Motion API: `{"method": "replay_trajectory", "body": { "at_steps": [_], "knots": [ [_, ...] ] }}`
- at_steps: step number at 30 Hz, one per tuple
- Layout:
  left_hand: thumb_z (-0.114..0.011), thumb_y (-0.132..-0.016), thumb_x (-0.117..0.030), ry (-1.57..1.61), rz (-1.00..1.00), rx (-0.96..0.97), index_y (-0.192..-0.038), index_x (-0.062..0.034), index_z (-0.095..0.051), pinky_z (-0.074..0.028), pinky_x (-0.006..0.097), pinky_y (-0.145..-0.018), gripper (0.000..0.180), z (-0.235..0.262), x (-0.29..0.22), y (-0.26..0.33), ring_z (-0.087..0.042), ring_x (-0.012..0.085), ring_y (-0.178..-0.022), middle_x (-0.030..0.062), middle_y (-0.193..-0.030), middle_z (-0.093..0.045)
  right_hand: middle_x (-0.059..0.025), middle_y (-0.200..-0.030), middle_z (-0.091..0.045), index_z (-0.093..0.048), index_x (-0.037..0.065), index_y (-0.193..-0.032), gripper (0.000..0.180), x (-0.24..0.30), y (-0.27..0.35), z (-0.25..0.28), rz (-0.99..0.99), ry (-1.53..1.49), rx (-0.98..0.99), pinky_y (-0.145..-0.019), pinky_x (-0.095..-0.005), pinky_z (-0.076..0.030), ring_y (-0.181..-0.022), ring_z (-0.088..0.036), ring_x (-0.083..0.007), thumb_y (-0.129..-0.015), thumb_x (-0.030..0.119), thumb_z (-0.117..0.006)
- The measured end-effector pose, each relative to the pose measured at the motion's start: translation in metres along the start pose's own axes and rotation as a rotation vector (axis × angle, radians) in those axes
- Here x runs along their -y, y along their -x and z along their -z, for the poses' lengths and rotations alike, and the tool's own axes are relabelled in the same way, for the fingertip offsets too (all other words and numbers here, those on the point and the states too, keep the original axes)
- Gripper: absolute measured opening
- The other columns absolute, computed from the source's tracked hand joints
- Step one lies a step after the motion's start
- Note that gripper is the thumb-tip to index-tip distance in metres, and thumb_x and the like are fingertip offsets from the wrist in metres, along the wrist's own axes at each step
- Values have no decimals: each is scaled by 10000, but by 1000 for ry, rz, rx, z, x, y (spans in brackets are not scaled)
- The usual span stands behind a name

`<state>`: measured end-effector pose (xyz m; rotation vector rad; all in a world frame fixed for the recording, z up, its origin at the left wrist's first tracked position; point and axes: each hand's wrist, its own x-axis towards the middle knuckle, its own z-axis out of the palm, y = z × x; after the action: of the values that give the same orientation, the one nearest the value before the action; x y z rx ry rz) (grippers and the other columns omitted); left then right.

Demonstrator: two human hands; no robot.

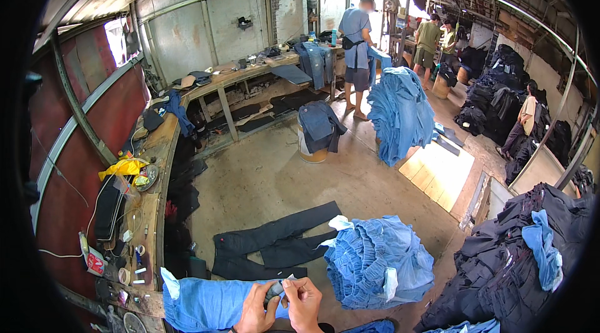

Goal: The person picks up a pair of light blue jeans and uses a rotary cutter to make small cuts and distress marks on the fabric. The person works on different areas of the jeans, including the thigh and knee, while other workers are visible in the background.

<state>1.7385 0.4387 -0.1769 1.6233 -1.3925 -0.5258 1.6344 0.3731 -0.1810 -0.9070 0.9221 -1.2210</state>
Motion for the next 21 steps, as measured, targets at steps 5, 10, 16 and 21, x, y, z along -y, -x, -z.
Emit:
{"method": "replay_trajectory", "body": {
  "at_steps": [5, 10, 16, 21],
  "knots": [
    [-621, -1014, -66, -5, 15, 16, -1399, 18, -563, -525, 482, -923, 398, 5, -4, -3, -632, 459, -1075, 269, -1206, -622, 16, -740, -598, -653, 36, -959, 98, 3, -9, -1, 8, 6, 8, -544, -227, -442, -612, -537, -52, -1038, 82, -689],
    [-631, -1012, -77, 7, 94, 71, -1447, 12, -546, -541, 466, -878, 452, 11, -6, -6, -654, 445, -1026, 260, -1190, -635, 10, -742, -612, -671, 32, -1007, 62, -3, -11, -5, -12, -57, 32, -542, -226, -454, -589, -544, -57, -1038, 84, -683],
    [-665, -1010, -102, 73, -48, 263, -1555, -30, -492, -556, 451, -861, 577, 36, -24, 0, -689, 407, -1015, 241, -1169, -677, 59, -731, -596, -675, 96, -941, 118, 6, -16, 7, -211, -94, 22, -514, -204, -418, -572, -532, -36, -1042, 151, -649],
    [-691, -998, -79, 233, -114, 435, -1570, -59, -497, -564, 440, -900, 604, 53, -40, 14, -693, 398, -1024, 196, -1165, -696, 69, -683, -557, -660, 109, -903, 100, 25, -19, 17, -434, -203, 159, -473, -203, -397, -521, -492, -38, -995, 147, -674]
  ]
}}
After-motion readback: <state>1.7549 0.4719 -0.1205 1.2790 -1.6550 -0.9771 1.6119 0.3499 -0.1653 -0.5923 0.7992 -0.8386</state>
